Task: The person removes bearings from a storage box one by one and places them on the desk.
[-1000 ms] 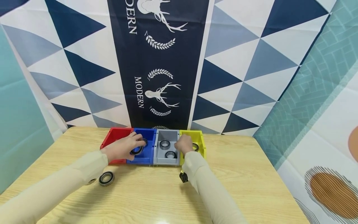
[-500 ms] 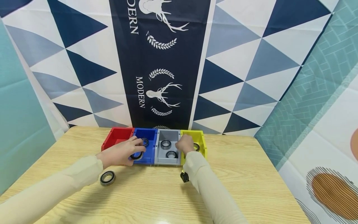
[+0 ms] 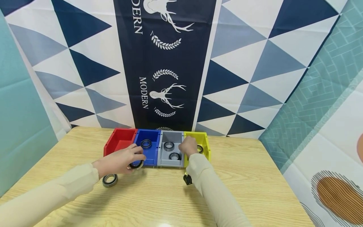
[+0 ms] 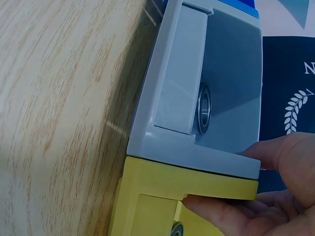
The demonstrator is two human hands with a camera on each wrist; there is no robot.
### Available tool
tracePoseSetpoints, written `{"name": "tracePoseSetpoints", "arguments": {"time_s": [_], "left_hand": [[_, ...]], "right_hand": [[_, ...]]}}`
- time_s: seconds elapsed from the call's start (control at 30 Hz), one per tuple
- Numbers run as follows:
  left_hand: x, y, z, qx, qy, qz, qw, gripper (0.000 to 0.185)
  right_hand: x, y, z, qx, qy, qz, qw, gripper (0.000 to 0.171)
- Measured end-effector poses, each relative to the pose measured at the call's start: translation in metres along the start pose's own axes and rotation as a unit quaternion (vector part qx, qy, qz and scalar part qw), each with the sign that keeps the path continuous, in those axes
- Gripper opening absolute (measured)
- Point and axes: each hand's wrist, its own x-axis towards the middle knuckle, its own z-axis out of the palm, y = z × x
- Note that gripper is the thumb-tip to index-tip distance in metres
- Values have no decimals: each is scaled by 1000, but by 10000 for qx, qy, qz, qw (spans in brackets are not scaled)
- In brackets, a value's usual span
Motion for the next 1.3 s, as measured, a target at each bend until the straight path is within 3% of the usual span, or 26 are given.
{"name": "tracePoseSetpoints", "arguments": {"time_s": [0.53, 0.93, 1.3], "left_hand": [[-15, -5, 15, -606, -38, -19, 9982, 52], [-20, -11, 33, -952, -475, -82, 9943, 50], [-24, -14, 40, -1332, -907, -41, 9869, 47]], "right_hand": [[-4, -2, 0, 46, -44, 67, 10000, 22], [-3, -5, -1, 20, -64, 227, 9997, 24], [-4, -1, 1, -90, 57, -4, 9999, 24]]}}
